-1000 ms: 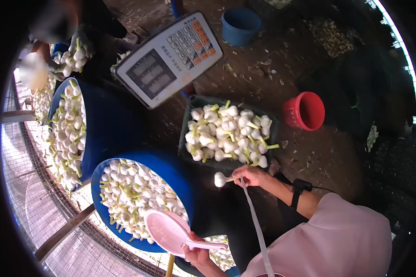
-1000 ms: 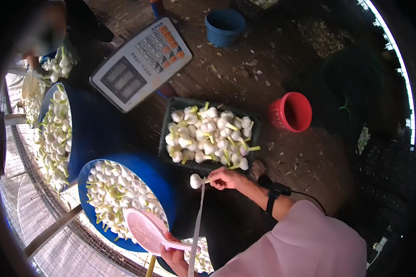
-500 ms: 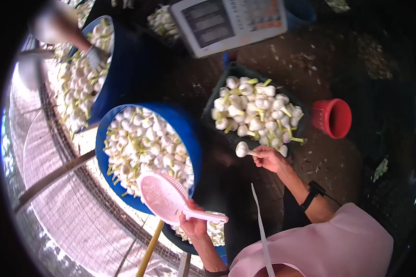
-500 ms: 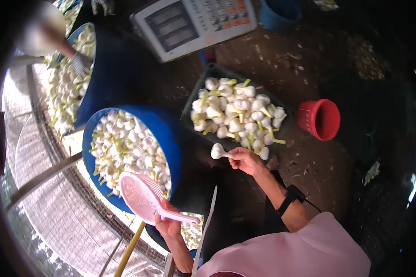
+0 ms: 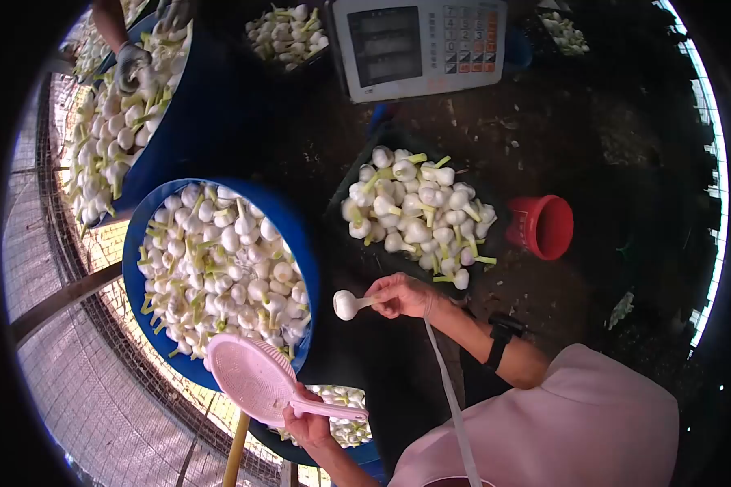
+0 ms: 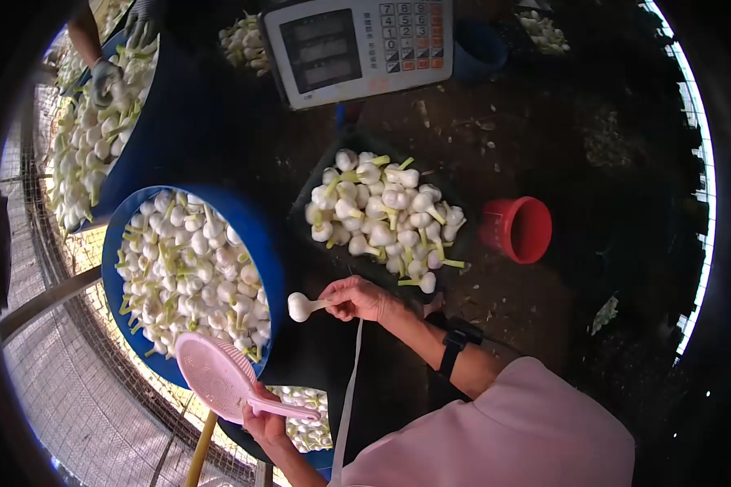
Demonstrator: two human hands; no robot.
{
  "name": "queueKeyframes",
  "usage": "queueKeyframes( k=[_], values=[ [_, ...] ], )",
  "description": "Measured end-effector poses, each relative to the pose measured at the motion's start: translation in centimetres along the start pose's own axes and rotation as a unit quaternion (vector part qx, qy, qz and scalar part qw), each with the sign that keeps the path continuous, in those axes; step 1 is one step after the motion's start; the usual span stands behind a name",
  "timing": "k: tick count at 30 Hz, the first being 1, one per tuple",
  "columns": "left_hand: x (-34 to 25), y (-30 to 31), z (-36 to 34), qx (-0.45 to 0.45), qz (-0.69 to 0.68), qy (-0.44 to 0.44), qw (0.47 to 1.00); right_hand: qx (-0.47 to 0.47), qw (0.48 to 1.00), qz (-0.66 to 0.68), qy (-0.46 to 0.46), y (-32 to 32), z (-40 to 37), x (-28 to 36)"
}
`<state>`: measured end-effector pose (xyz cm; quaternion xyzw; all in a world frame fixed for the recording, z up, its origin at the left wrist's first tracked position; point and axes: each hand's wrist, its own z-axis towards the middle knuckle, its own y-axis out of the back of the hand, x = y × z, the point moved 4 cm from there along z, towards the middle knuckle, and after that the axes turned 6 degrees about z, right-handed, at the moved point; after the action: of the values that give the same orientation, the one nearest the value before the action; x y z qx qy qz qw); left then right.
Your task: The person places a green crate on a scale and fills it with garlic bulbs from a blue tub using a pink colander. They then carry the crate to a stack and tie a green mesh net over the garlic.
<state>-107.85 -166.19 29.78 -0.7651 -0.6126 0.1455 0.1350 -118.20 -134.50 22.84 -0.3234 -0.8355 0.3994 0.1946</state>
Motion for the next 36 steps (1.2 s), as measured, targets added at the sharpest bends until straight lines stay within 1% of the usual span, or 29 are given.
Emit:
queueKeyframes(
  k=[1,3,5,7,8,9,11,12,13,14,15,17,18,19,20,21,24,25,26,27,29,31,33,35,36],
  values=[
    [0.3,-0.3,-0.1,-0.023,-0.006,-0.002,1.000,-0.009,1.000,-0.001,0.009,0.9,-0.5,0.1],
    [0.6,-1.0,0.0,-0.014,0.000,0.002,1.000,-0.055,0.997,0.042,0.042,3.0,-1.4,0.3],
    [0.9,-1.4,0.1,-0.027,0.001,0.008,1.000,-0.070,0.992,0.084,0.068,5.9,-2.9,0.8],
    [1.1,-2.3,0.0,-0.017,0.015,-0.004,1.000,-0.114,0.980,0.111,0.121,9.1,-4.3,1.2],
    [1.1,-2.5,0.1,-0.011,0.033,-0.007,0.999,-0.136,0.974,0.131,0.128,10.8,-4.9,1.3],
    [1.2,-2.6,0.3,-0.010,0.042,-0.002,0.999,-0.134,0.972,0.140,0.136,12.3,-5.4,1.5],
    [1.8,-3.5,0.5,-0.019,0.065,0.003,0.998,-0.192,0.954,0.156,0.167,13.3,-6.3,2.2],
    [2.1,-3.7,0.5,-0.025,0.083,0.001,0.996,-0.192,0.953,0.161,0.173,13.6,-6.7,2.5],
    [2.7,-4.2,0.5,-0.024,0.090,0.004,0.996,-0.325,0.934,0.030,0.145,14.6,-7.5,2.7],
    [3.1,-4.6,0.6,-0.031,0.094,0.011,0.995,-0.445,0.882,-0.101,0.113,15.2,-8.4,3.2],
    [3.4,-5.0,0.7,-0.038,0.097,0.016,0.994,-0.445,0.883,-0.093,0.117,15.7,-8.7,4.0],
    [3.8,-5.3,0.8,-0.045,0.114,0.018,0.992,-0.518,0.816,-0.178,0.183,18.3,-10.7,5.8],
    [4.2,-5.5,0.9,-0.048,0.130,0.015,0.990,-0.518,0.817,-0.176,0.184,19.4,-11.0,6.2],
    [4.4,-5.6,1.0,-0.051,0.144,0.011,0.988,-0.555,0.714,-0.289,0.315,19.8,-12.1,7.7],
    [4.7,-5.7,1.1,-0.046,0.137,0.018,0.989,-0.568,0.581,-0.391,0.432,19.7,-12.9,8.9],
    [5.0,-5.9,1.0,-0.044,0.137,0.016,0.989,-0.584,0.605,-0.360,0.403,20.1,-13.2,10.2],
    [5.7,-6.5,0.8,-0.036,0.144,0.004,0.989,-0.576,0.633,-0.332,0.397,20.0,-12.5,13.4],
    [5.7,-6.4,0.9,-0.026,0.140,0.025,0.989,-0.575,0.592,-0.390,0.408,19.1,-12.5,14.6],
    [5.6,-6.3,0.8,-0.032,0.144,0.014,0.989,-0.572,0.547,-0.446,0.417,18.0,-12.4,15.3],
    [5.4,-6.2,0.7,-0.039,0.147,0.005,0.988,-0.567,0.551,-0.448,0.417,17.2,-12.1,15.5],
    [5.1,-5.9,0.5,-0.047,0.137,-0.004,0.989,-0.543,0.600,-0.416,0.414,16.5,-11.6,15.9],
    [4.9,-5.5,0.4,-0.058,0.125,-0.010,0.990,-0.543,0.599,-0.424,0.408,15.5,-10.6,15.9],
    [4.5,-5.1,0.3,-0.056,0.114,-0.011,0.992,-0.513,0.640,-0.419,0.389,14.7,-9.1,15.6],
    [3.9,-4.5,0.3,-0.054,0.104,-0.012,0.993,-0.504,0.644,-0.416,0.398,13.8,-7.8,15.5],
    [3.7,-4.3,0.3,-0.048,0.097,-0.009,0.994,-0.505,0.634,-0.430,0.397,13.4,-7.5,15.5]
  ],
)
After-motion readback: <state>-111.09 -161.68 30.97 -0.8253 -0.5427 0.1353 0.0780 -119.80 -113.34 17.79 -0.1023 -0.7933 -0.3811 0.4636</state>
